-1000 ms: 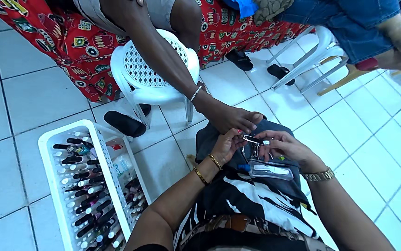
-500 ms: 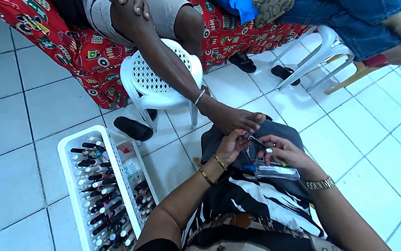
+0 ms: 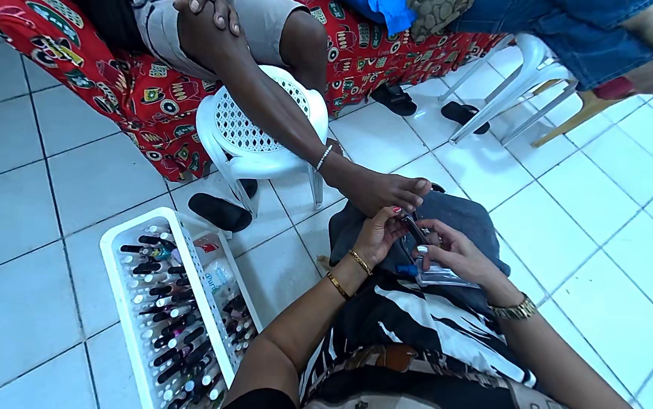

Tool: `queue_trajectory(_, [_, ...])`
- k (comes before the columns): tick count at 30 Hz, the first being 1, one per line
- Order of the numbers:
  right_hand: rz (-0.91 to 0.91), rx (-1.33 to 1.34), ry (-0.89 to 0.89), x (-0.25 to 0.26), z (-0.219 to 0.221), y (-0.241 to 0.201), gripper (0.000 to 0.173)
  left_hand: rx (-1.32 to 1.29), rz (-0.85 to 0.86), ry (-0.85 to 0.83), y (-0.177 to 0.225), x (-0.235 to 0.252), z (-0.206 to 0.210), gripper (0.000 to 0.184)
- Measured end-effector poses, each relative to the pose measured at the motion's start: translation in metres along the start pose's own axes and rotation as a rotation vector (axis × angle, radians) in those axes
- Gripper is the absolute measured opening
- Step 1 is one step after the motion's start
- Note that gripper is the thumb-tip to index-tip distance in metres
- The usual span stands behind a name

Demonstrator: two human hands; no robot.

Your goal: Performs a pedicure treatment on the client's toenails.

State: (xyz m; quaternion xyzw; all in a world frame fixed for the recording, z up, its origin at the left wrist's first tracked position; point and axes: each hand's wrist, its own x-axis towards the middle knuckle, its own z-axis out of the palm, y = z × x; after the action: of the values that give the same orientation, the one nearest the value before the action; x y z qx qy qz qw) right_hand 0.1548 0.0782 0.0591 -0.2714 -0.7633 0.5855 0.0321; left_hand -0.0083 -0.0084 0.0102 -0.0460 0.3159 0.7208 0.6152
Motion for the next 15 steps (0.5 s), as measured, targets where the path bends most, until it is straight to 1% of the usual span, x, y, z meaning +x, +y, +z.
queue_trajectory(9, [0.004,0.065,-0.019,-0.0006,0.0032,-0.0045,0.041,-0.006,-0.003,0.000,0.0004,0.0004,0.0001,0.017])
queue_trajectory(15, [0.014,0.006,-0.058,0.0002,-0.0052,0.0011,0.050,-0.014,-0.015,-0.010,0.0010,-0.0006,-0.0003,0.020])
